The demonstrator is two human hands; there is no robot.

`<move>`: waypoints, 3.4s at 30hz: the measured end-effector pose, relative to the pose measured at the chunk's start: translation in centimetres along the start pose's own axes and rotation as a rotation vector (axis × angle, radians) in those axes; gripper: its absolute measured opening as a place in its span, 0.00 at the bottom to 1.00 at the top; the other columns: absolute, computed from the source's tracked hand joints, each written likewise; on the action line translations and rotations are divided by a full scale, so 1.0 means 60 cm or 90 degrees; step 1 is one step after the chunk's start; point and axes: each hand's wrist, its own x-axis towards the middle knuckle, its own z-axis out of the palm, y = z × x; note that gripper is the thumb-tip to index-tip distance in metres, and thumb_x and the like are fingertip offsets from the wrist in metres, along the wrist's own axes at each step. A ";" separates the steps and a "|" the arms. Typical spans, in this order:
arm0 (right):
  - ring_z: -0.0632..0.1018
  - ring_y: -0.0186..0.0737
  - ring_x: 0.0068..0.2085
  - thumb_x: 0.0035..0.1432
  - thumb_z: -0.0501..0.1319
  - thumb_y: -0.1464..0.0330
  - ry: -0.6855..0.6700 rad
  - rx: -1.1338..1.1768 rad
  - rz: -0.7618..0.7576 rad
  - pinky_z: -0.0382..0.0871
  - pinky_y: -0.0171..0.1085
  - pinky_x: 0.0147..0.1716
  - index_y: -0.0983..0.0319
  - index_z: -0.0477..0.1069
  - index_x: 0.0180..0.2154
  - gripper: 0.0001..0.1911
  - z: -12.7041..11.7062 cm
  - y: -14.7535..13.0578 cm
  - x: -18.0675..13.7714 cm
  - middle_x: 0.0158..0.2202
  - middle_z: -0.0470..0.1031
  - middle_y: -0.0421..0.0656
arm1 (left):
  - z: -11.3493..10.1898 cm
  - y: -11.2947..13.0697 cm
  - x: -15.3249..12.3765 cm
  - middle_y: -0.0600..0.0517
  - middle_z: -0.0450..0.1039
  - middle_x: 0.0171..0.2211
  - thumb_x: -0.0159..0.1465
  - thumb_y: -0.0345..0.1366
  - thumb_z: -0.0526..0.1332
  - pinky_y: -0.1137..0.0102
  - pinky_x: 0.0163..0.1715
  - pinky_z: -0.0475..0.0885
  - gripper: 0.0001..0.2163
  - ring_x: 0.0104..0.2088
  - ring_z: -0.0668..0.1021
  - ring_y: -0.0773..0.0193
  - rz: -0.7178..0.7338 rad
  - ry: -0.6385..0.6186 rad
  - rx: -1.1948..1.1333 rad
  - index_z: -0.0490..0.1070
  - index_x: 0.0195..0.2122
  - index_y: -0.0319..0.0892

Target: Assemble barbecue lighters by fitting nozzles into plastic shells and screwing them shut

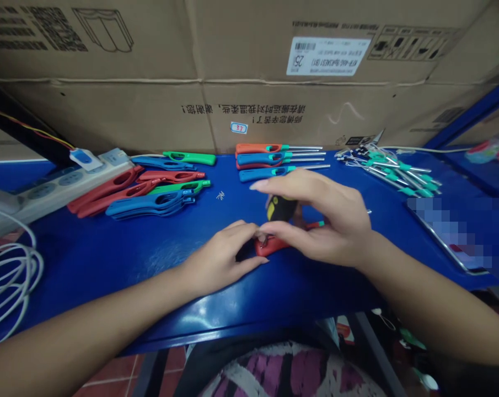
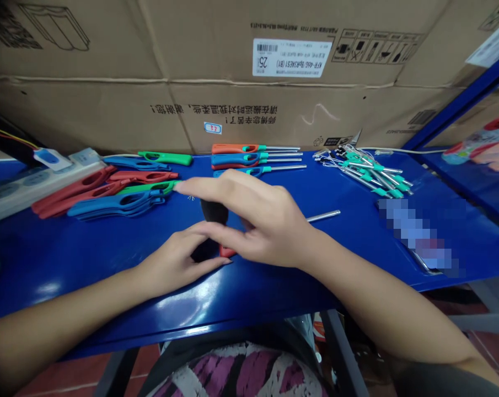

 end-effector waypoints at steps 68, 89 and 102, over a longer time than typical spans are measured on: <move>0.81 0.37 0.37 0.72 0.55 0.63 0.031 0.051 0.003 0.79 0.38 0.39 0.60 0.74 0.55 0.17 -0.016 0.013 0.005 0.39 0.82 0.42 | -0.004 0.003 0.007 0.50 0.76 0.42 0.66 0.35 0.68 0.68 0.48 0.72 0.09 0.45 0.78 0.62 -0.002 -0.014 -0.057 0.70 0.43 0.41; 0.80 0.37 0.34 0.71 0.58 0.60 0.038 0.000 -0.007 0.79 0.38 0.36 0.60 0.74 0.55 0.17 -0.004 0.014 0.003 0.37 0.80 0.42 | -0.001 -0.002 0.005 0.51 0.76 0.42 0.66 0.36 0.68 0.67 0.48 0.73 0.10 0.45 0.78 0.61 0.011 -0.006 -0.041 0.70 0.45 0.42; 0.81 0.40 0.38 0.66 0.64 0.58 0.105 -0.045 -0.036 0.79 0.40 0.41 0.60 0.77 0.48 0.15 0.001 0.016 0.002 0.38 0.81 0.43 | 0.000 0.001 0.006 0.50 0.77 0.43 0.66 0.35 0.68 0.66 0.48 0.72 0.09 0.46 0.78 0.61 0.005 -0.003 -0.049 0.70 0.45 0.42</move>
